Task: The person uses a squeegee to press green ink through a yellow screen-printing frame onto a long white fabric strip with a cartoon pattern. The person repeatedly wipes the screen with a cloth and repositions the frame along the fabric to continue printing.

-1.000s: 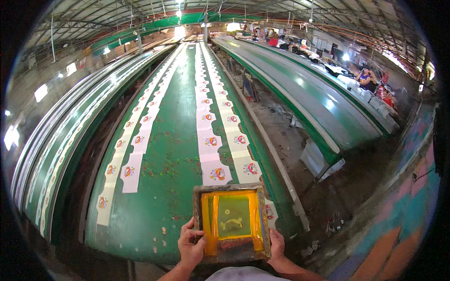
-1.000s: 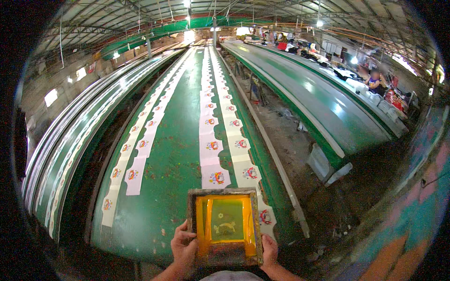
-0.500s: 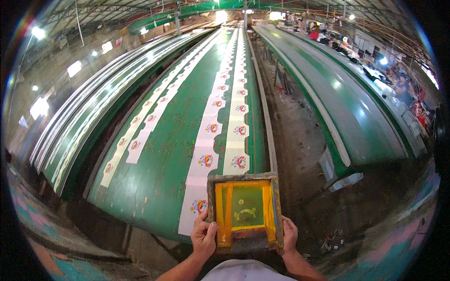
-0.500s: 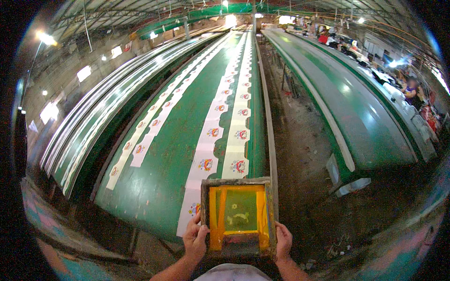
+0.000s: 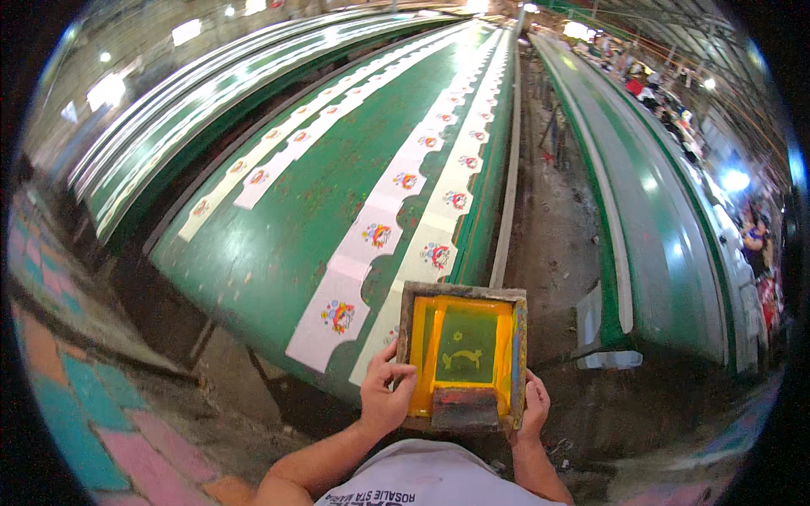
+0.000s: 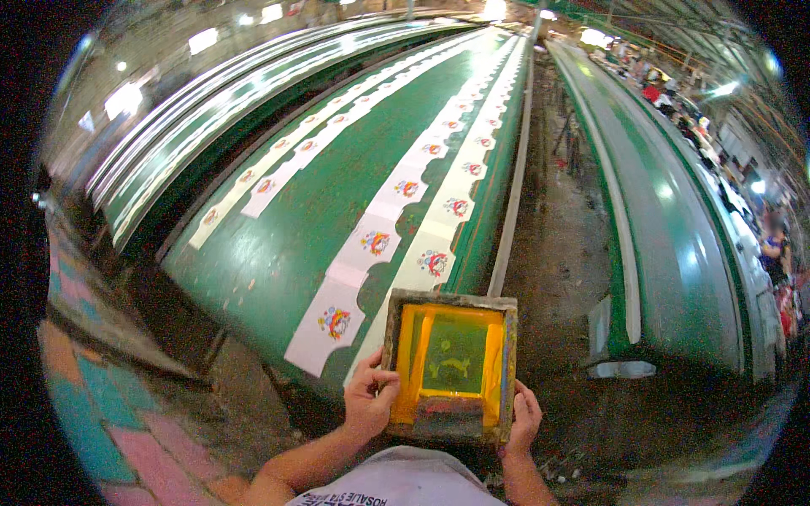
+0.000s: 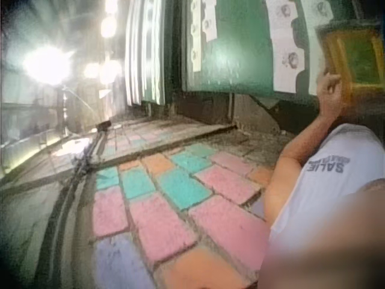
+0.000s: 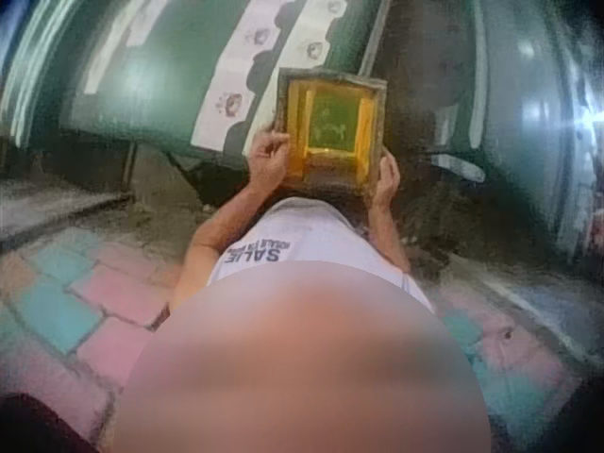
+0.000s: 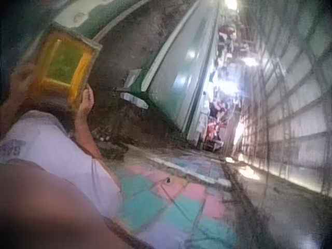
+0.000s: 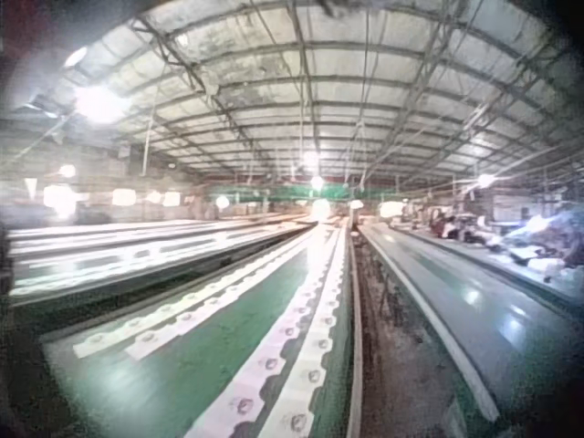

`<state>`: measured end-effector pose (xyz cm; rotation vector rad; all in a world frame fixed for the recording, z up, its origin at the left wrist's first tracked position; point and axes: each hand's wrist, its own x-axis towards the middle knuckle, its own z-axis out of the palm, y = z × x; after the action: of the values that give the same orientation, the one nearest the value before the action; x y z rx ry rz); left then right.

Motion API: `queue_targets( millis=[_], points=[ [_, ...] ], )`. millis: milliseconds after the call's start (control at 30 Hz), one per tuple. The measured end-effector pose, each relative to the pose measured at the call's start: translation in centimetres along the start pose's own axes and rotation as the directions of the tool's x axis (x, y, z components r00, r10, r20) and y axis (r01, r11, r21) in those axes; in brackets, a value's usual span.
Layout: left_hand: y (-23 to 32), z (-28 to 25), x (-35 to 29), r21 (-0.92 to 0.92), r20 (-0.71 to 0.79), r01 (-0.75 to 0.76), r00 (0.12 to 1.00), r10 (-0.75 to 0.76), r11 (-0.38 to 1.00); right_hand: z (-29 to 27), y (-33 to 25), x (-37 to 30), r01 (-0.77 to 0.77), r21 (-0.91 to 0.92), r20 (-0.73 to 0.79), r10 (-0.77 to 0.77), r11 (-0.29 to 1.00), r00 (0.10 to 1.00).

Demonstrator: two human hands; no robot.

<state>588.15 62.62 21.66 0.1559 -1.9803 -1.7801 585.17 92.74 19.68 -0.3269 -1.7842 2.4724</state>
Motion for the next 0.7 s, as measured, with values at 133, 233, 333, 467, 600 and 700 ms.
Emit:
queue_targets(
  millis=[133, 233, 333, 467, 600, 700],
  points=[
    [-0.6, 4.1, -2.0, 0.076, -0.095, -0.038, 0.994, 0.045, 0.996, -4.7, -0.1, 4.2, -0.009, -0.007, 0.13, 0.009, 1.0, 0.991],
    [0.0, 8.0, -4.2, 0.066, -0.197, 0.076, 0.978, -0.062, 0.995, -7.7, -0.5, 7.5, 0.012, -0.061, 0.25, 0.003, 0.998, 0.968],
    [1.6, 11.0, -6.0, 0.098, -0.259, 0.102, 0.963, -0.074, 0.99, -9.4, -2.8, 9.4, -0.028, -0.056, 0.351, 0.046, 0.998, 0.935],
    [3.0, 11.8, -7.6, 0.215, -0.358, 0.113, 0.933, -0.029, 0.97, -7.8, -3.8, 10.9, -0.089, -0.05, 0.444, 0.102, 0.995, 0.89],
    [3.2, 10.0, -8.3, 0.127, -0.468, 0.234, 0.871, -0.15, 0.964, -4.9, -2.6, 11.6, -0.191, -0.08, 0.53, 0.204, 0.978, 0.823],
    [3.0, 7.0, -8.4, 0.197, -0.512, 0.23, 0.853, -0.1, 0.953, -1.2, -2.1, 11.0, -0.174, -0.147, 0.532, 0.227, 0.974, 0.816]
  ],
)
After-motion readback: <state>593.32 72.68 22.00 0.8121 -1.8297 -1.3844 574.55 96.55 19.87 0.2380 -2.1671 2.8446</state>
